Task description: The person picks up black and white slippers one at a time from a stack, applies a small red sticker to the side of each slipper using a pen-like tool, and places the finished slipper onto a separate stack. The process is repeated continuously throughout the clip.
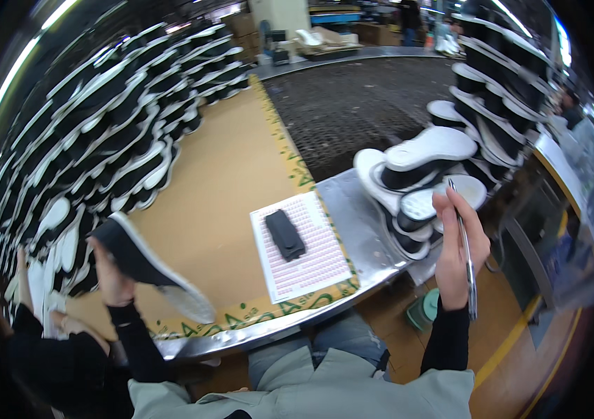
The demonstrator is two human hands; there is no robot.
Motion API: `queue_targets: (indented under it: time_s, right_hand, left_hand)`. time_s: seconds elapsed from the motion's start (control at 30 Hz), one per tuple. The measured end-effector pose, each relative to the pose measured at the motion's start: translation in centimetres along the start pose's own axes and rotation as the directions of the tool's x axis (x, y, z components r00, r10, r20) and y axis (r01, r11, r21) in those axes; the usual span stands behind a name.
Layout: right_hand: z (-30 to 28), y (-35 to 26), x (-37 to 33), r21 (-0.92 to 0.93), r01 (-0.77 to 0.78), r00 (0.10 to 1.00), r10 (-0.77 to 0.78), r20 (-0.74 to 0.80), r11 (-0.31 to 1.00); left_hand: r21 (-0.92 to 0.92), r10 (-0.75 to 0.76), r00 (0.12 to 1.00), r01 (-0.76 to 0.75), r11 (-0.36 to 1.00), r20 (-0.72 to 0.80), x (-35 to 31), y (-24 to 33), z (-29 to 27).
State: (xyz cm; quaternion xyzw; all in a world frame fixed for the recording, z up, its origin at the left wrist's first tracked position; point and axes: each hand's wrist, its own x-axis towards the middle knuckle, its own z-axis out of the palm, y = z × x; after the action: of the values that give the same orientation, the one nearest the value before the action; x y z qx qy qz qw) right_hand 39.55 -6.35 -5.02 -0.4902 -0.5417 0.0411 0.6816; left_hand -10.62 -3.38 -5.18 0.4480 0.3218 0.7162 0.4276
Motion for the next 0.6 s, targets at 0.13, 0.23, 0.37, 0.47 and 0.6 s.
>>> queue_targets:
  time_s: [0.13,0.23,0.37,0.47,0.6]
  right_hand:
    - [-2.5,1.9,1.9,-0.278,0.023,0.999,-0.032,-0.028,0.960]
    - [-3.7,3.2,2.5,-0.314,-0.015,0.996,-0.013,-0.086,0.949]
    - [-3.8,3.5,2.0,-0.381,0.035,0.997,-0.005,0.080,0.924]
    - [-3.4,3.5,2.1,-0.425,0.221,0.965,-0.133,0.226,0.878]
    - [-3.5,4.4,1.9,-0.408,0.168,0.948,-0.033,0.317,0.898]
  left_hand:
    - [0.348,-0.013,0.984,0.075,0.934,-0.178,1.7,3.3,-4.4]
    - [0.701,-0.096,0.988,0.156,0.695,-0.125,3.8,4.2,-10.6]
    - [0.857,-0.160,0.972,0.230,0.461,-0.174,4.7,3.2,-12.2]
    - [0.892,-0.182,0.970,0.221,0.395,-0.159,5.2,1.8,-15.6]
    - [0.857,-0.158,0.962,0.272,0.438,-0.225,5.5,0.6,-15.3]
